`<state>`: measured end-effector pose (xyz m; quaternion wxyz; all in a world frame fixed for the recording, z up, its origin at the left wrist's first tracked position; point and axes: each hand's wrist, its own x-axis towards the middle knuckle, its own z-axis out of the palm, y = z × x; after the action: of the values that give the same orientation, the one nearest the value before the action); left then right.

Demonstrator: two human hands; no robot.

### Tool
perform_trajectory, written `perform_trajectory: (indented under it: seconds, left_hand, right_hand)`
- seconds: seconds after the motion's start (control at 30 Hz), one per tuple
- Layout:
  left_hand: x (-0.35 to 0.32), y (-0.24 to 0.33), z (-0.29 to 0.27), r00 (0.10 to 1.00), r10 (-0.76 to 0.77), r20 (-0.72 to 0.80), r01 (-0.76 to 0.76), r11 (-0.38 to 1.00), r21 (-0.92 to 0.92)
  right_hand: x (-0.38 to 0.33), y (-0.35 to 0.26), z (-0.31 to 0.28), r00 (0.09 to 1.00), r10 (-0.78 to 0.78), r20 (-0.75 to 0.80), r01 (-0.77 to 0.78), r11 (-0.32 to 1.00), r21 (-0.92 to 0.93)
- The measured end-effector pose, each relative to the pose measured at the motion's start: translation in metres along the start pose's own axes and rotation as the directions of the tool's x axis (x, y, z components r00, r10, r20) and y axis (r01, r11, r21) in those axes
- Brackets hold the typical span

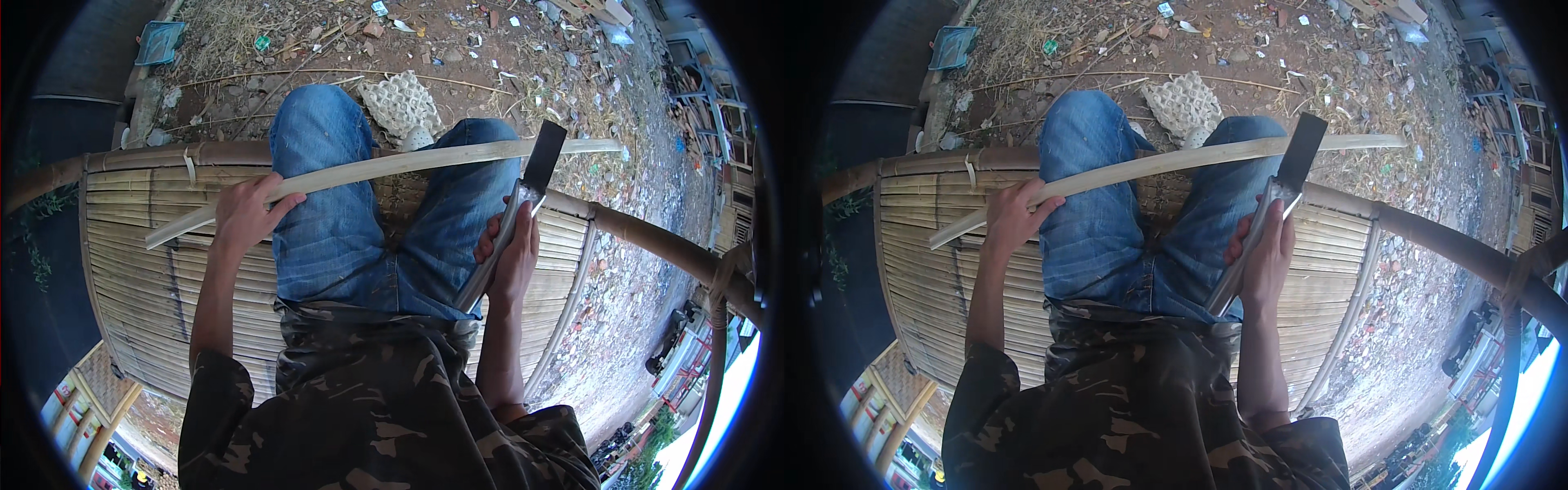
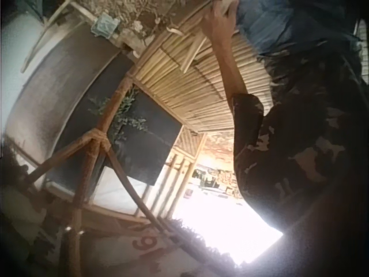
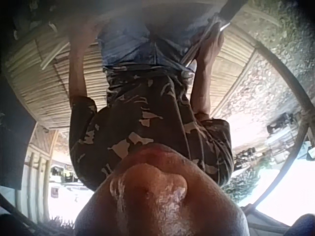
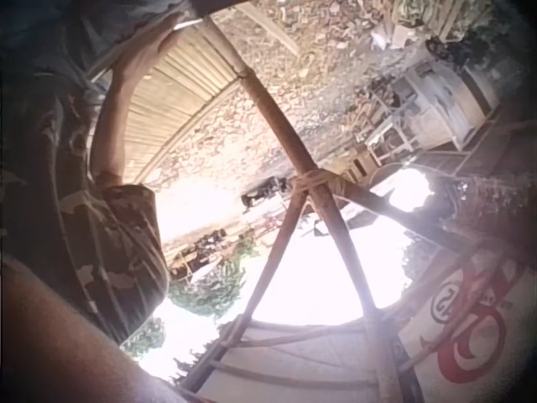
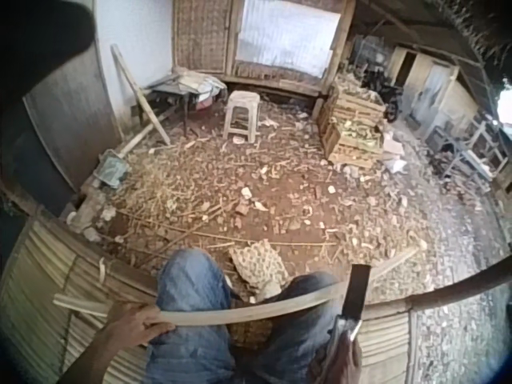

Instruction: Shaving and shaping a long strip of wood using a large knife while seated on a bamboo bench.

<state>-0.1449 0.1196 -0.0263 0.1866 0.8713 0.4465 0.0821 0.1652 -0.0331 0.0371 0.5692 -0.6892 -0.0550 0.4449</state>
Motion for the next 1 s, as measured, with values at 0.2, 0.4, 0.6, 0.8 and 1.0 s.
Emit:
perform_trajectory:
  seconds: [0.2,0.4,0.6,0.8,1.0]
  left_hand:
    - [0.005,-0.005,0.006,1.0,0.005,0.002,-0.005,1.0,-0.007]
    - [0.004,0.002,0.01,0.998,0.058,-0.037,-0.058,0.998,0.009]
    - [0.002,0.002,0.007,0.998,0.057,0.035,-0.056,0.998,-0.029]
    - [0.016,0.002,0.008,0.997,0.078,0.024,-0.077,0.997,-0.018]
    - [0.009,0.004,0.006,0.997,0.054,0.047,-0.053,0.998,-0.026]
  right_hand:
    - [0.001,0.021,0.016,0.907,0.342,0.244,-0.338,0.939,-0.06]
    - [0.0,0.034,0.026,0.997,-0.004,0.075,0.004,1.0,0.005]
    - [0.002,-0.002,0.0,0.984,0.027,0.174,-0.054,0.987,0.153]
    - [0.0,0.034,0.017,0.915,0.271,0.3,-0.239,0.961,-0.137]
    - [-0.007,0.043,0.027,0.989,0.082,0.122,-0.065,0.988,-0.138]
